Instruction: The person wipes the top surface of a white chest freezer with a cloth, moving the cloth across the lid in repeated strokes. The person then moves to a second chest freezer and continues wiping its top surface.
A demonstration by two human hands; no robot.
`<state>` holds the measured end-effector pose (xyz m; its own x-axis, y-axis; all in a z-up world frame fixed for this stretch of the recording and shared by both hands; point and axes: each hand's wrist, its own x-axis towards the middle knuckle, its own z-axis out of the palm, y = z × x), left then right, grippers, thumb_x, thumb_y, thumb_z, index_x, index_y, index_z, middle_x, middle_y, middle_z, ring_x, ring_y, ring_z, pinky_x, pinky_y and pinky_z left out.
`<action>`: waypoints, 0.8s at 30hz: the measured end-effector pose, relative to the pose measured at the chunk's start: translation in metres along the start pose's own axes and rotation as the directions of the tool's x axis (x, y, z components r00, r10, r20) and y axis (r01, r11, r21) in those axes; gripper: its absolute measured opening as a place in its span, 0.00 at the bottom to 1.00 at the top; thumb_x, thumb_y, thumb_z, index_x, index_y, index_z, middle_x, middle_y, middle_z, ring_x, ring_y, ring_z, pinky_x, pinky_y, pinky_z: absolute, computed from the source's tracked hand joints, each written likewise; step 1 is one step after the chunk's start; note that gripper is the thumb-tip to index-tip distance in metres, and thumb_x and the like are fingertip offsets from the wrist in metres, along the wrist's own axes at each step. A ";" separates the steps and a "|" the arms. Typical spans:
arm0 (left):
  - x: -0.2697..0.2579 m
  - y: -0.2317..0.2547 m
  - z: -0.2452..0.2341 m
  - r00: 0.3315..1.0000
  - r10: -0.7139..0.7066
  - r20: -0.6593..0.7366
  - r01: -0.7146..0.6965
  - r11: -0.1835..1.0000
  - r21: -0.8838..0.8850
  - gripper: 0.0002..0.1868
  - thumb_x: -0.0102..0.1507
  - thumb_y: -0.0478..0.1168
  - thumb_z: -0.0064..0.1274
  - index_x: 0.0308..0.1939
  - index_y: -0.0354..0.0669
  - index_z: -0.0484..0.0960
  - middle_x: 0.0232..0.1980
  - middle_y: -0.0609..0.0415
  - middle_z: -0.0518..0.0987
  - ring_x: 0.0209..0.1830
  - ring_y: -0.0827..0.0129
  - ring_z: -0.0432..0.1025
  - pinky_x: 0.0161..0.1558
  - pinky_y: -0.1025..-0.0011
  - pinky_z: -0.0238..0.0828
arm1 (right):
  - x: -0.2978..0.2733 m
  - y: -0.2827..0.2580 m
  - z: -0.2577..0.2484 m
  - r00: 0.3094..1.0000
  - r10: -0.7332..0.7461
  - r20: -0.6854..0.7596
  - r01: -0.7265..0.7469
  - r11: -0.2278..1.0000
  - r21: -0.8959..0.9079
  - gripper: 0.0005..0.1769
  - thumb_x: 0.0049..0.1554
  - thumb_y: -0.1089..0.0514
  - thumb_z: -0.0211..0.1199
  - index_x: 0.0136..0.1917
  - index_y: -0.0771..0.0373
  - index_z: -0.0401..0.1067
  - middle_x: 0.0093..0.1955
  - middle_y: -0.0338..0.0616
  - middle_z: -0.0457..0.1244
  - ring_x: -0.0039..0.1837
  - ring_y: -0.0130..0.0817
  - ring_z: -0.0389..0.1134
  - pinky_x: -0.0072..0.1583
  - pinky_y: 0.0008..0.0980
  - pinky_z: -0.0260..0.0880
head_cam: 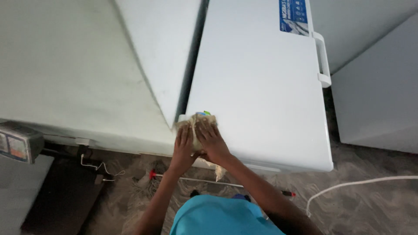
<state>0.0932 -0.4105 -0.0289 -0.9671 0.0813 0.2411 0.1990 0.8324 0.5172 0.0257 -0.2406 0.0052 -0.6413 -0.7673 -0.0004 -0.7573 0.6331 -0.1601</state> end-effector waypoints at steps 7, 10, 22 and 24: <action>-0.005 0.000 0.004 0.999 -0.008 -0.044 0.008 1.000 -0.016 0.57 0.59 0.42 0.66 0.82 0.39 0.43 0.86 0.44 0.39 0.85 0.43 0.36 0.79 0.47 0.47 | -0.003 -0.004 -0.014 0.994 -0.073 -0.084 0.072 0.997 -0.013 0.62 0.50 0.35 0.73 0.83 0.63 0.46 0.85 0.53 0.41 0.86 0.53 0.36 0.83 0.57 0.35; -0.001 0.011 0.000 0.984 -0.179 0.024 0.180 0.982 -0.060 0.60 0.55 0.42 0.70 0.80 0.40 0.43 0.84 0.44 0.39 0.82 0.40 0.36 0.75 0.44 0.47 | -0.001 -0.002 -0.014 1.000 -0.019 0.009 0.019 1.000 -0.016 0.61 0.48 0.36 0.74 0.83 0.60 0.47 0.85 0.53 0.41 0.85 0.53 0.35 0.82 0.55 0.34; -0.030 0.041 0.052 0.930 -0.230 -0.287 0.238 0.971 -0.007 0.57 0.61 0.39 0.64 0.82 0.37 0.38 0.83 0.35 0.35 0.81 0.35 0.37 0.74 0.38 0.50 | -0.034 0.018 -0.001 0.939 -0.196 -0.281 0.222 0.973 0.066 0.51 0.53 0.41 0.72 0.82 0.49 0.52 0.85 0.49 0.42 0.86 0.53 0.35 0.83 0.60 0.38; -0.037 0.059 0.053 0.900 -0.217 -0.377 0.216 0.975 -0.044 0.49 0.66 0.39 0.57 0.82 0.40 0.41 0.83 0.33 0.36 0.83 0.33 0.34 0.74 0.39 0.48 | -0.045 0.027 -0.001 0.947 -0.242 -0.212 0.241 0.970 -0.028 0.50 0.56 0.46 0.72 0.84 0.48 0.50 0.85 0.47 0.42 0.87 0.51 0.35 0.83 0.58 0.38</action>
<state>0.1321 -0.3350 -0.0510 -0.8540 -0.3140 0.4148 -0.0082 0.8054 0.5927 0.0340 -0.1893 0.0018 -0.4503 -0.8580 0.2473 -0.8929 0.4316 -0.1282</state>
